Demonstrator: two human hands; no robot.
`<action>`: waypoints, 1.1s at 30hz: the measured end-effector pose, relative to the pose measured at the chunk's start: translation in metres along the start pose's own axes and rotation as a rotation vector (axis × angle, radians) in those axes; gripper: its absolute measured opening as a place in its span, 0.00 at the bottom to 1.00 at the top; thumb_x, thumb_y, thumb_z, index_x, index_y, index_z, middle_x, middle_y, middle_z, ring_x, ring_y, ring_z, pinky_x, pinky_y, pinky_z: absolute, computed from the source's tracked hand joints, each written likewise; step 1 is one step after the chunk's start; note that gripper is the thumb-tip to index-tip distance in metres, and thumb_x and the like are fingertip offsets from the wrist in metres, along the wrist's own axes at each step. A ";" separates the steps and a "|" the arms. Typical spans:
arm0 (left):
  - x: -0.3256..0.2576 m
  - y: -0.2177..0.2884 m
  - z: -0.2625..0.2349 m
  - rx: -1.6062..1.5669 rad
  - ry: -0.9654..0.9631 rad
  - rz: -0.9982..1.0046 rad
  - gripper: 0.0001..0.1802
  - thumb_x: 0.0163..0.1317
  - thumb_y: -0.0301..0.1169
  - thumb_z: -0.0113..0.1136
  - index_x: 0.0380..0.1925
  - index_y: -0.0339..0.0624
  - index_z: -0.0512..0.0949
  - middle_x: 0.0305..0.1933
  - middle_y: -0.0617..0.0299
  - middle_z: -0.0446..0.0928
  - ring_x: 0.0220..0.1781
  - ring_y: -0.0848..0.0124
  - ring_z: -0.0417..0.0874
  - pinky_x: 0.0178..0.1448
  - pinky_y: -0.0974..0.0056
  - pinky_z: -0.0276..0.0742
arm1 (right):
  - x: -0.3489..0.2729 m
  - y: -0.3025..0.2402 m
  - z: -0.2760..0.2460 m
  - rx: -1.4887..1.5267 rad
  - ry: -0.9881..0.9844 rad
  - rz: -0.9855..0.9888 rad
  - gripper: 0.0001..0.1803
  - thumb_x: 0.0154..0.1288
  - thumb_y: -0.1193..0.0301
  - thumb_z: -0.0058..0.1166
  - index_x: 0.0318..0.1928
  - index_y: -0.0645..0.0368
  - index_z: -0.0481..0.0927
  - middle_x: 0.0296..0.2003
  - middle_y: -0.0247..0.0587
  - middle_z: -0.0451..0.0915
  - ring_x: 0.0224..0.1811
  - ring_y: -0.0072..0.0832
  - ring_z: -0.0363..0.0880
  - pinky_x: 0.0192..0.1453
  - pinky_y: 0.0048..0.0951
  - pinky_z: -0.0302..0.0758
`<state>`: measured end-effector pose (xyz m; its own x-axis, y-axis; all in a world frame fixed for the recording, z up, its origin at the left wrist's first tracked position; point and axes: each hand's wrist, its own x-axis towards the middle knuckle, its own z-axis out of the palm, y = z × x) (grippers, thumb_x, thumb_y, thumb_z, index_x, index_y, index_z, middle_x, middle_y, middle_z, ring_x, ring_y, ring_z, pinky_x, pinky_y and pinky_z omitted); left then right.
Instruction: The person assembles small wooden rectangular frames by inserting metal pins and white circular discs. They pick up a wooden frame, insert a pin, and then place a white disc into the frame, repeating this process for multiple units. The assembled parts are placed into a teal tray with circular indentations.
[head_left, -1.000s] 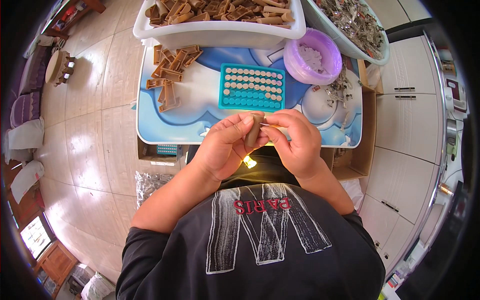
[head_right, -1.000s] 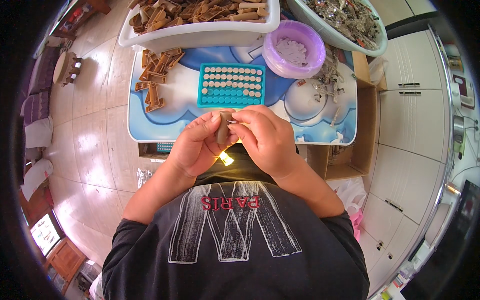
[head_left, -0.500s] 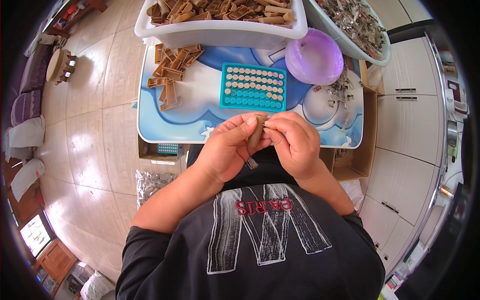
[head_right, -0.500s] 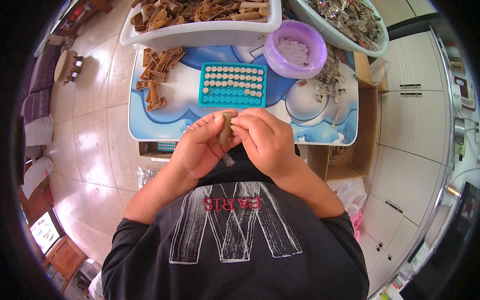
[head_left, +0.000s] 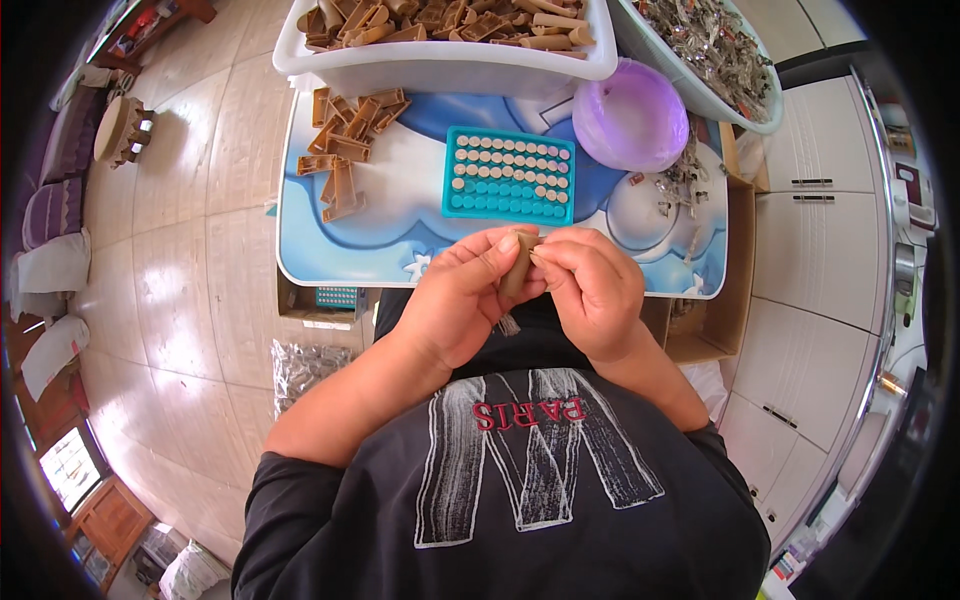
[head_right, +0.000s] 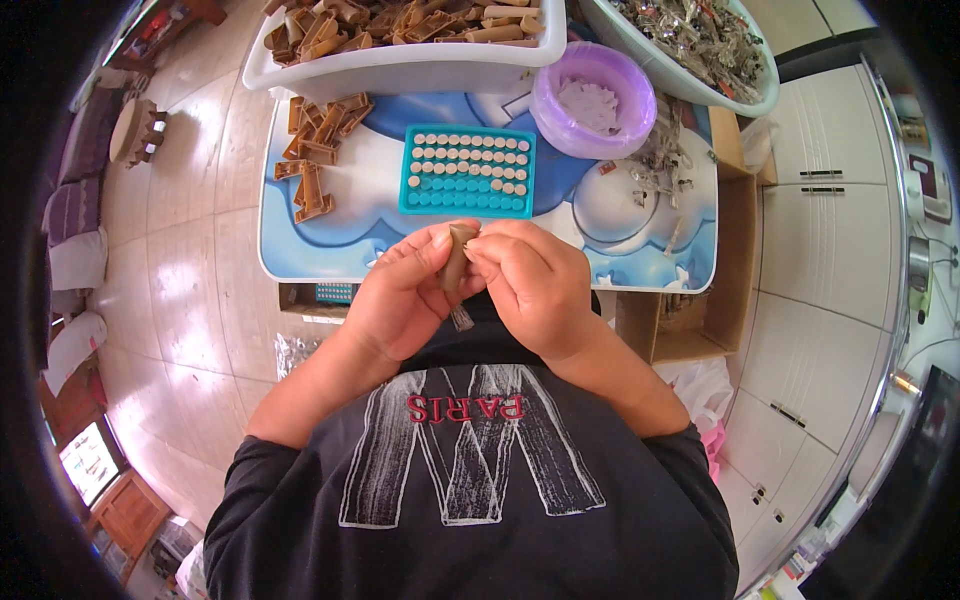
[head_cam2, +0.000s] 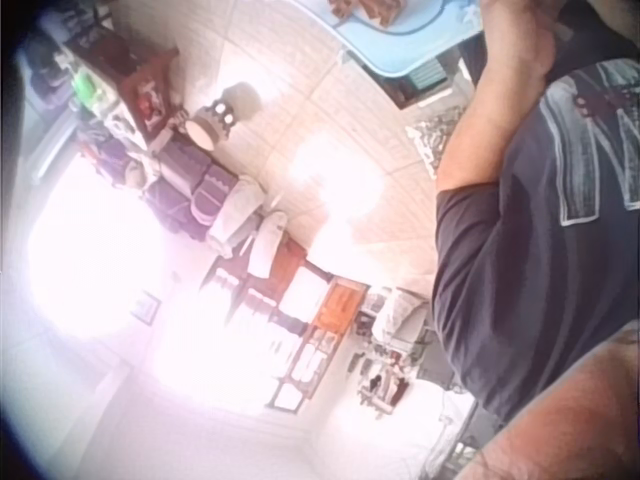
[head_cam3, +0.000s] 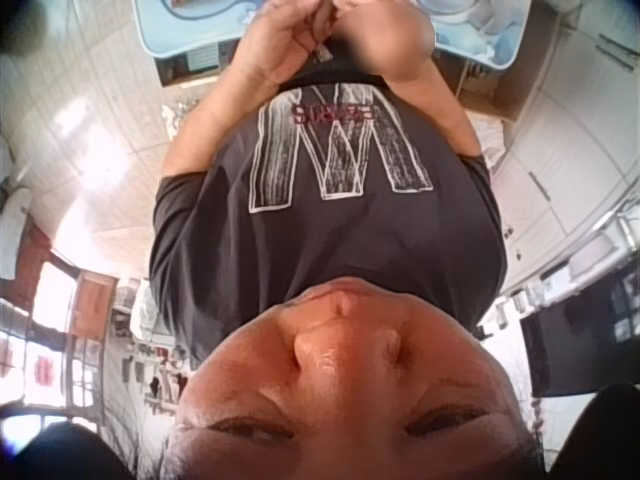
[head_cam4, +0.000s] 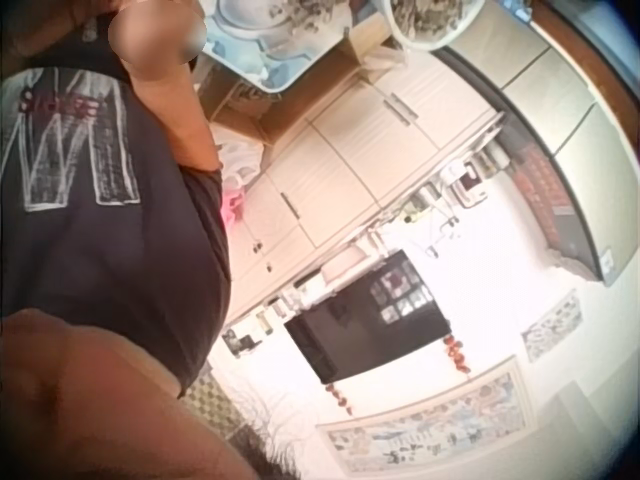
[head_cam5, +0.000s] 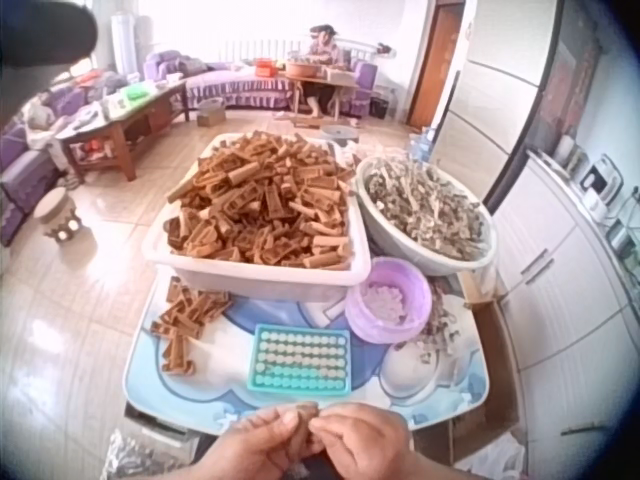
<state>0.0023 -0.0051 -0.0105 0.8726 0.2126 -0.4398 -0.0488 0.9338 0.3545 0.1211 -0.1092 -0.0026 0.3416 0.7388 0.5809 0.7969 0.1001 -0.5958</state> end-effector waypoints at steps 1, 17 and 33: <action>-0.001 0.001 0.000 0.006 0.012 -0.006 0.14 0.66 0.33 0.51 0.45 0.34 0.74 0.36 0.63 0.77 0.40 0.75 0.79 0.52 0.67 0.76 | -0.001 -0.002 0.000 0.020 0.009 0.026 0.08 0.49 0.82 0.59 0.31 0.63 0.75 0.28 0.44 0.78 0.25 0.37 0.78 0.27 0.30 0.75; -0.006 0.007 -0.001 0.585 0.063 0.168 0.09 0.64 0.31 0.55 0.36 0.35 0.75 0.30 0.64 0.77 0.31 0.78 0.78 0.38 0.72 0.77 | -0.005 0.003 -0.004 1.107 -0.198 0.935 0.13 0.61 0.71 0.57 0.43 0.65 0.75 0.30 0.35 0.78 0.28 0.18 0.75 0.29 0.19 0.72; 0.016 0.057 -0.055 1.778 0.464 1.193 0.25 0.55 0.21 0.54 0.55 0.34 0.65 0.60 0.48 0.66 0.66 0.51 0.63 0.68 0.55 0.56 | -0.049 0.058 -0.091 1.323 0.351 0.869 0.18 0.63 0.60 0.53 0.43 0.61 0.71 0.31 0.36 0.71 0.26 0.21 0.66 0.27 0.22 0.63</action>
<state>-0.0138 0.0675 -0.0429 0.6222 0.6143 0.4852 0.2853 -0.7551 0.5902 0.1962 -0.2006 -0.0152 0.6748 0.7138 -0.1872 -0.5872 0.3657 -0.7222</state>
